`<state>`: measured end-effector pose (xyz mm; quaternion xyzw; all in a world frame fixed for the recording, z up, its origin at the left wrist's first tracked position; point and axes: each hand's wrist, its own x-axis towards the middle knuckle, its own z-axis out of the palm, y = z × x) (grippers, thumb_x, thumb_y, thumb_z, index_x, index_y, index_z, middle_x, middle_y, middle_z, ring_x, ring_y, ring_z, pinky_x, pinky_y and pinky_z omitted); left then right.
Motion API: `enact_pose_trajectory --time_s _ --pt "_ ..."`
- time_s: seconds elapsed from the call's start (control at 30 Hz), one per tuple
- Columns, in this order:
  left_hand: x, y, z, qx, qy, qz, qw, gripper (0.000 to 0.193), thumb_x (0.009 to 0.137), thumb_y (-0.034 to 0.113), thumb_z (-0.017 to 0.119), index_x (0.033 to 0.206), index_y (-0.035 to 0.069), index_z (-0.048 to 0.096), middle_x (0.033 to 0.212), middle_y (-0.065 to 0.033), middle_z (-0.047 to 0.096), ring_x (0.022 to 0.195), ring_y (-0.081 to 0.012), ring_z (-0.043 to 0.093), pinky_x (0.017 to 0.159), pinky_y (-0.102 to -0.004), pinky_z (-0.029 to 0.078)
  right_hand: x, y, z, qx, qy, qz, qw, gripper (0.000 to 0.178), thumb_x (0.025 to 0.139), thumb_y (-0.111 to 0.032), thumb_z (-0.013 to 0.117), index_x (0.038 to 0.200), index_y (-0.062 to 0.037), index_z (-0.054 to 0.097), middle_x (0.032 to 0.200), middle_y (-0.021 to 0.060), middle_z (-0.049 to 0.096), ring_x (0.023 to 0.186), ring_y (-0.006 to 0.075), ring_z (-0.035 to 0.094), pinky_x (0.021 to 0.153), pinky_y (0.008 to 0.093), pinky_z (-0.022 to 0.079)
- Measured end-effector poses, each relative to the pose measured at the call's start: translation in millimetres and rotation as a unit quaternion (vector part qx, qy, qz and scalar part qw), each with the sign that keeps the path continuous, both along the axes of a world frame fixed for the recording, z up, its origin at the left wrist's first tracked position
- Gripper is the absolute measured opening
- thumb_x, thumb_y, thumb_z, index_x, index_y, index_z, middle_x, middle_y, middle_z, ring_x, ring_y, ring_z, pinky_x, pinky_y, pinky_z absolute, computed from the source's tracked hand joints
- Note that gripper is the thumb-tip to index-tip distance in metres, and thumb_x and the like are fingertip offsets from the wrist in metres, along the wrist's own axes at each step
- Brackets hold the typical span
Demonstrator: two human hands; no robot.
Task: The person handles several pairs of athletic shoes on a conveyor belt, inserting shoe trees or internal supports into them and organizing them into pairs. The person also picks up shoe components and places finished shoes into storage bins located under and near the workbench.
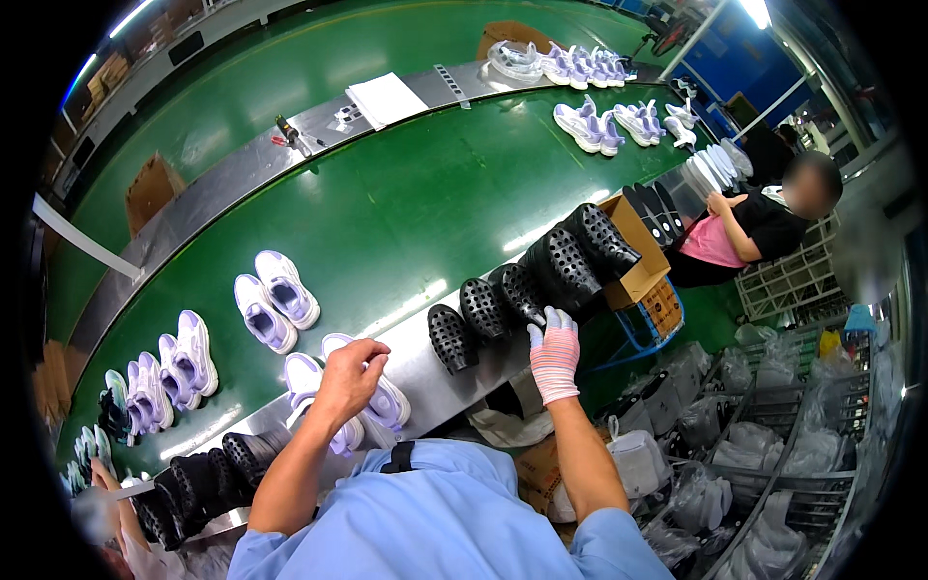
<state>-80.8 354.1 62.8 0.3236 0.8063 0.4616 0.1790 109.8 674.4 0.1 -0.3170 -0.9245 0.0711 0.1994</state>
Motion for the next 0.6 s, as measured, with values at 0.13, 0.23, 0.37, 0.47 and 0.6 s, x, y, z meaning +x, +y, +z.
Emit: enact_pose_trajectory --time_s 0.13,0.23,0.37,0.47,0.6 --pt "9.9 24.2 7.0 0.008 -0.019 -0.04 0.999 0.026 0.092 0.012 0.071 0.116 0.001 0.072 0.111 -0.0194 0.072 0.095 -0.034 0.071 0.083 -0.0402 0.057 1.1 -12.8 37.2 0.037 0.037 0.049 0.997 0.044 0.09 -0.016 0.075 0.127 0.0021 0.062 0.122 0.0228 0.064 0.11 0.0435 0.06 0.097 0.0502 0.05" --pt "9.9 35.2 42.8 0.092 0.105 -0.031 0.99 0.064 0.084 0.02 0.084 0.14 0.006 0.057 0.128 -0.0182 0.066 0.119 -0.0344 0.064 0.101 -0.043 0.052 4.5 -51.6 105.4 0.014 0.102 0.139 0.985 0.044 0.087 -0.011 0.078 0.127 0.0011 0.062 0.118 0.0212 0.065 0.107 0.0415 0.061 0.094 0.0469 0.051" --pt "-3.3 36.8 60.3 0.256 -0.226 -0.118 0.933 0.079 0.078 0.023 0.091 0.144 0.008 0.051 0.127 -0.0134 0.066 0.126 -0.0262 0.062 0.107 -0.0406 0.05 -0.2 -115.7 147.4 -0.266 0.074 0.258 0.926 0.044 0.085 -0.014 0.081 0.124 -0.0014 0.065 0.115 0.0208 0.067 0.104 0.0396 0.066 0.091 0.0421 0.054" --pt "-28.3 9.7 56.0 0.19 -0.305 -0.113 0.926 0.066 0.081 0.018 0.09 0.135 0.007 0.054 0.115 -0.0094 0.072 0.108 -0.0168 0.068 0.096 -0.0345 0.055 -29.3 -140.7 156.9 -0.292 0.006 0.27 0.917 0.038 0.089 -0.025 0.079 0.117 -0.0026 0.066 0.104 0.0203 0.069 0.096 0.0392 0.068 0.084 0.0431 0.055" --pt "-44.7 -28.3 45.0 0.173 -0.322 -0.073 0.928 0.055 0.082 0.015 0.089 0.126 0.007 0.056 0.106 -0.0088 0.074 0.099 -0.0155 0.07 0.089 -0.0327 0.057 -52.2 -176.4 149.9 -0.344 -0.08 0.248 0.902 0.036 0.093 -0.034 0.075 0.104 -0.0019 0.065 0.081 0.0204 0.068 0.077 0.0416 0.069 0.069 0.0461 0.054"
